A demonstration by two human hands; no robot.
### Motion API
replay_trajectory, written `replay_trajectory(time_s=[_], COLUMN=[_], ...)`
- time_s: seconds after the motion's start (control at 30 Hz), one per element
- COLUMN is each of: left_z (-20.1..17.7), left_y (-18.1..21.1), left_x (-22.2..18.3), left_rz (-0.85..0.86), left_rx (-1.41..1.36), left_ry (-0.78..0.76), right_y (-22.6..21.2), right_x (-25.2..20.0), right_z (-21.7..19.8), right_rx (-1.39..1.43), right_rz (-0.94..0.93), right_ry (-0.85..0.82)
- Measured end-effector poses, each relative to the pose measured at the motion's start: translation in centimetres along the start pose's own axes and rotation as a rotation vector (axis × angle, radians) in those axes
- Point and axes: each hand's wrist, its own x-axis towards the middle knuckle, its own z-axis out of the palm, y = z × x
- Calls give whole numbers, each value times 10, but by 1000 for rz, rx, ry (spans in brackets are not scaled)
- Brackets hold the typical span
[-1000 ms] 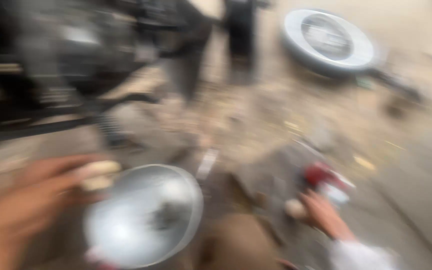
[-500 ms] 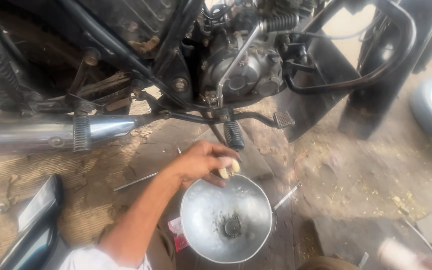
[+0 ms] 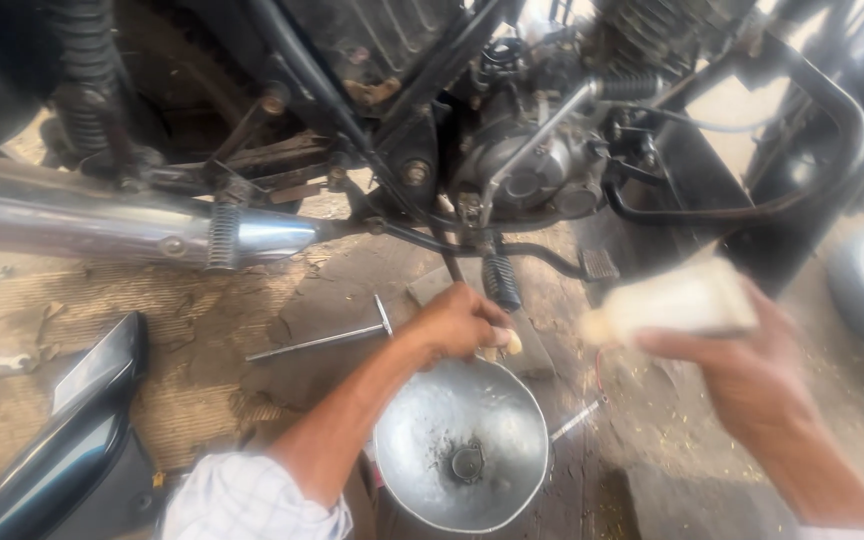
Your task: The person sits on the ground beside a motorcycle and opens a small plastic packet, then pours liquid from a white bottle into a metal bowl. They fit a foam gasket onto a fuel tap assembly and press the parts together by hand, working over the bowl.
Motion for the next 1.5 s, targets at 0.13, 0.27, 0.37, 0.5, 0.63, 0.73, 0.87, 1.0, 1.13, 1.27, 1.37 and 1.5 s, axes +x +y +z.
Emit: replay_trajectory(time_s=[0.13, 0.27, 0.37, 0.5, 0.63, 0.73, 0.87, 1.0, 1.13, 1.27, 1.37, 1.5], left_z=[-3, -6, -7, -7, -5, -4, -4, -3, -3, -13, -10, -12], left_y=[2, 1, 7, 5, 5, 4, 5, 7, 0, 2, -5, -4], left_x=[-3, -5, -10, -9, -7, -4, -6, -6, 0, -7, 1, 0], left_rz=[22, 65, 7, 18, 38, 31, 35, 23, 52, 19, 138, 101], left_rx=[60, 88, 77, 75, 59, 68, 71, 78, 43, 95, 194, 95], left_ry=[33, 35, 13, 29, 25, 22, 25, 20, 12, -21, -89, -125], right_y=[-43, -34, -15, -14, -17, -15, -16, -13, -14, 8, 49, 67], right_x=[-4, -5, 1, -1, -3, -2, -3, -3, -4, 9, 18, -5], right_z=[66, 84, 81, 84, 81, 79, 79, 76, 77, 67, 16, -43], right_rx=[-634, -668, -612, -609, -571, -545, -538, -515, -527, -457, 23, -422], right_rz=[26, 69, 29, 48, 47, 39, 76, 35, 48, 57, 390, 661], right_ry=[43, 8, -18, -31, -9, -19, -35, -17, -16, 5, 94, -110])
